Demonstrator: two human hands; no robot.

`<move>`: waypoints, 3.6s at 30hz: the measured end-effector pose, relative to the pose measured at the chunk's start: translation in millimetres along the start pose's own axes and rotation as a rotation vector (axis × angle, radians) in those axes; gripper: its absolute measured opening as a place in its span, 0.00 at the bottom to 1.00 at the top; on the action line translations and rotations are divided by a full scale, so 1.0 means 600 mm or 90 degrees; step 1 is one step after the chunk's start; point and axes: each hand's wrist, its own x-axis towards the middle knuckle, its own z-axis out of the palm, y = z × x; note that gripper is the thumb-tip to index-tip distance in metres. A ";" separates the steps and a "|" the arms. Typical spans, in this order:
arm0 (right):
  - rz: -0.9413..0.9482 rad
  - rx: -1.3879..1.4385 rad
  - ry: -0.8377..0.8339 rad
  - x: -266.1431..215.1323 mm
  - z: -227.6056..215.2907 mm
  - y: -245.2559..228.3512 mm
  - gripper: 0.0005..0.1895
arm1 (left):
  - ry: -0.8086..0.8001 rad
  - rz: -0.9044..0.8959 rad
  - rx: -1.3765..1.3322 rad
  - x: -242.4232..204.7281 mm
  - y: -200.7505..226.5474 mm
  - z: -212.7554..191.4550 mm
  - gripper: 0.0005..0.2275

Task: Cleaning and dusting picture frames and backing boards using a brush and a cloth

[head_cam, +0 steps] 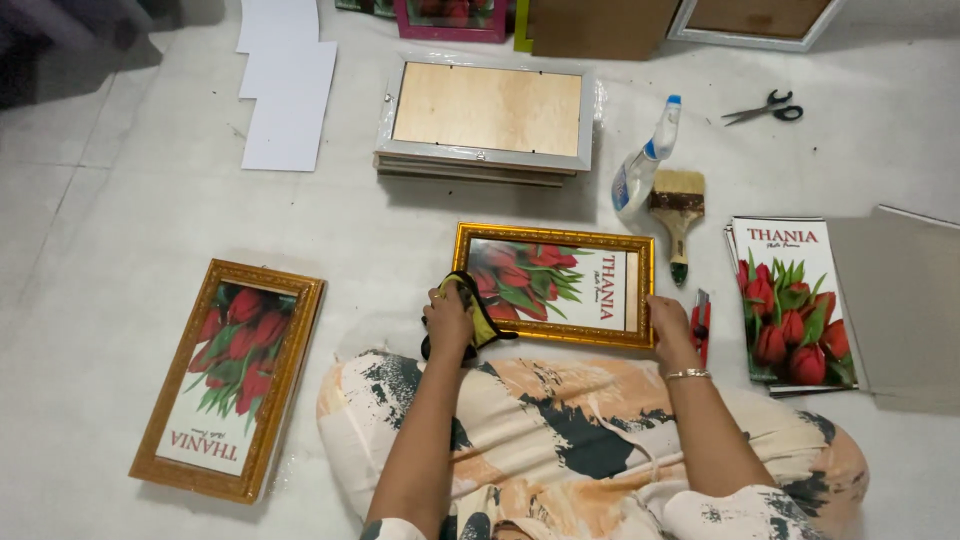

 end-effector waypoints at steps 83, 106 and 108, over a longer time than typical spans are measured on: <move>-0.022 0.415 -0.244 -0.247 -0.080 -0.167 0.33 | 0.101 0.527 0.134 0.005 0.068 0.051 0.23; -0.012 0.299 -0.243 -0.275 -0.096 -0.200 0.41 | 0.225 0.253 -0.004 0.040 0.206 0.067 0.19; -0.006 0.337 -0.249 -0.247 -0.085 -0.173 0.39 | 0.304 0.170 0.036 0.077 0.127 0.069 0.18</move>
